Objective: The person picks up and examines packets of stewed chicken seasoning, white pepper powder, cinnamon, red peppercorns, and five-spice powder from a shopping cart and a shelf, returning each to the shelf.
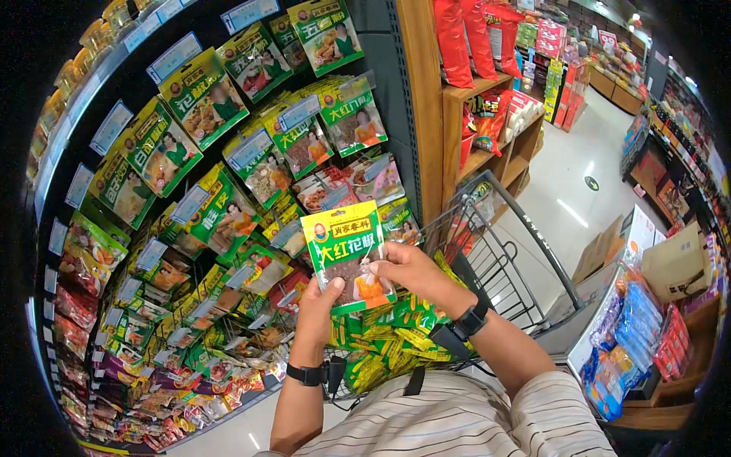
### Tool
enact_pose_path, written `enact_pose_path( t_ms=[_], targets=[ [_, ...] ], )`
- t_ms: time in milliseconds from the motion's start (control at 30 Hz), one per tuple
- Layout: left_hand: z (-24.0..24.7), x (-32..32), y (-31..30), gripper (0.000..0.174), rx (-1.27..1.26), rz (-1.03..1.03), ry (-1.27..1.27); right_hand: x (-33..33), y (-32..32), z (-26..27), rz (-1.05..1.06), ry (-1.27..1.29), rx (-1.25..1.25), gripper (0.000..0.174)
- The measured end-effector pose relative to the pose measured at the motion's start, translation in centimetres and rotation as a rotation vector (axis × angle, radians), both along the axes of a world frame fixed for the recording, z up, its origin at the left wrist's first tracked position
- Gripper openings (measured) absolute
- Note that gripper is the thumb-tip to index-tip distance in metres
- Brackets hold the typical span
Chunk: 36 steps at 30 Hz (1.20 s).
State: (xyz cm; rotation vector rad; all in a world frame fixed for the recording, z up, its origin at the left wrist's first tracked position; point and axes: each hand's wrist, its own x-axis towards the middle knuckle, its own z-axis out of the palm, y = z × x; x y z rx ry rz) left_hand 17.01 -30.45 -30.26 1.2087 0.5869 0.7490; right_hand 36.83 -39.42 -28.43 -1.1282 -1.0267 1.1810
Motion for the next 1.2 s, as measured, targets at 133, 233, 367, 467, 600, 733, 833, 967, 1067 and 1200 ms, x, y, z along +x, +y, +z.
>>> enact_pose_path(
  t_ms=[133, 233, 367, 467, 600, 733, 833, 967, 1067, 1200],
  targets=[
    [0.2, 0.5, 0.9, 0.034, 0.000, 0.009, 0.035, 0.7, 1.1, -0.3, 0.088, 0.008, 0.024, 0.021],
    [1.4, 0.5, 2.5, 0.033, 0.066, 0.065, 0.046, 1.9, 2.8, 0.9, -0.007, -0.057, 0.070, 0.028],
    [3.3, 0.7, 4.7, 0.033, 0.130, 0.148, -0.036, 4.3, 5.7, 6.1, -0.114, -0.180, 0.098, 0.041],
    [4.1, 0.7, 6.3, 0.034, 0.113, 0.134, 0.031, 6.1, 9.4, 8.5, -0.106, -0.100, 0.204, 0.046],
    [3.7, 1.2, 7.9, 0.038, 0.148, 0.169, -0.008, 7.4, 14.6, 11.2, -0.132, 0.006, 0.245, 0.053],
    [3.4, 1.3, 8.7, 0.040, 0.153, 0.155, 0.012, 7.7, 19.1, 11.9, -0.171, 0.095, 0.272, 0.054],
    [2.5, 1.3, 9.8, 0.041, 0.164, 0.152, 0.050, 7.8, 20.8, 11.6, -0.148, 0.229, 0.317, 0.048],
    [2.9, 1.8, 10.4, 0.041, 0.207, 0.188, 0.075, 8.3, 20.2, 11.9, -0.081, 0.324, 0.371, 0.035],
    [2.6, 2.5, 11.6, 0.040, 0.251, 0.190, 0.099, 8.5, 19.9, 12.4, -0.073, 0.324, 0.359, 0.026],
    [2.6, 4.2, 13.0, 0.039, 0.309, 0.171, 0.069, 8.8, 19.7, 12.9, -0.086, 0.306, 0.355, 0.034]
  ],
)
